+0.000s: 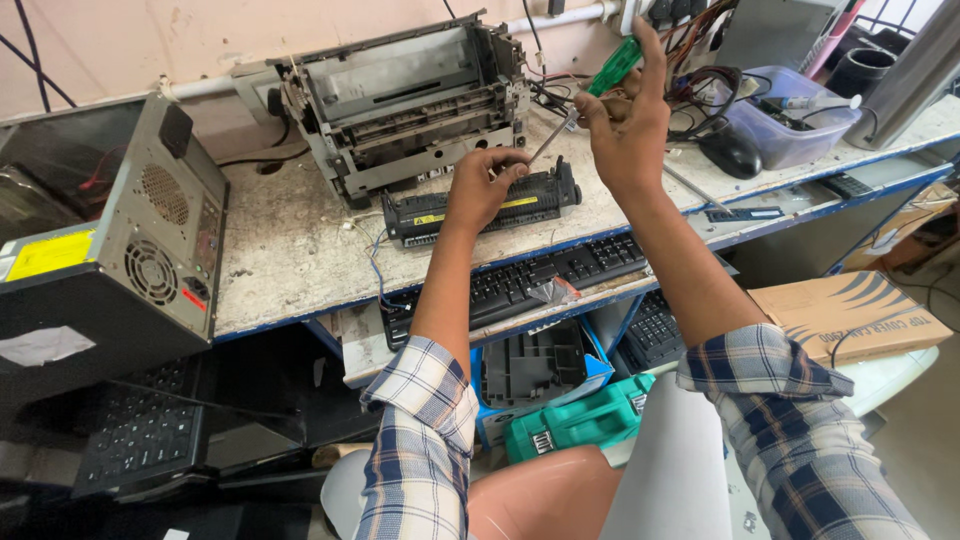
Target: The person removes a toner cartridge from a disassembled printer, uses a screwdriver to adjust components on the cartridge, and then reinserts it into the printer. The person also manipulates internal wires and parts of the printer chassis.
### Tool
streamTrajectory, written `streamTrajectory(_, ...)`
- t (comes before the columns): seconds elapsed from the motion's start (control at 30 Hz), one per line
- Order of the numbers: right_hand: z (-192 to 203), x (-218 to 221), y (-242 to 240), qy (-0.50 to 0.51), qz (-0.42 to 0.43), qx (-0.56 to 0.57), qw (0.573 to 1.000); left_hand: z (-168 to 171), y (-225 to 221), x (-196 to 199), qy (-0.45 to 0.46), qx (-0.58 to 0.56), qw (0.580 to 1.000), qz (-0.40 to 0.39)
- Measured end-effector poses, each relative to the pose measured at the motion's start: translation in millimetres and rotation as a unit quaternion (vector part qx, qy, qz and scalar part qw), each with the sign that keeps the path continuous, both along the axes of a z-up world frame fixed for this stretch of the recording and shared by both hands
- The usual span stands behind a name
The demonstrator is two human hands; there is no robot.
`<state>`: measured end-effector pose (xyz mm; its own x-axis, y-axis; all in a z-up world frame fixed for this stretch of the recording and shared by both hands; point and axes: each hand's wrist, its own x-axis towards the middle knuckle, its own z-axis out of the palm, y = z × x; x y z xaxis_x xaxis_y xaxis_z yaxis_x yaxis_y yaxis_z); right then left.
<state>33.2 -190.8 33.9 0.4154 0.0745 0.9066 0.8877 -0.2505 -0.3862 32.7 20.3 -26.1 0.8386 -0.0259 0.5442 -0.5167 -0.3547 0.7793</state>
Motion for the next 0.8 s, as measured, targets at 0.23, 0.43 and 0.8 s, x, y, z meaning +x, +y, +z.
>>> streamTrajectory(0.23,-1.2,1.7,-2.4,0.001,-0.026,-0.021,0.999,0.9,0.0,-2.3,0.001,-0.012,1.0,-0.008)
streamTrajectory(0.43,-2.1,2.7,4.3,0.0,-0.018,0.016,1.0,-1.2,2.5,-3.1,-0.022,0.005,1.0,-0.01)
streamTrajectory(0.8,7.3,0.0,-7.5,-0.026,-0.042,-0.057,0.997,-7.8,0.5,2.9,-0.076,0.032,0.997,0.011)
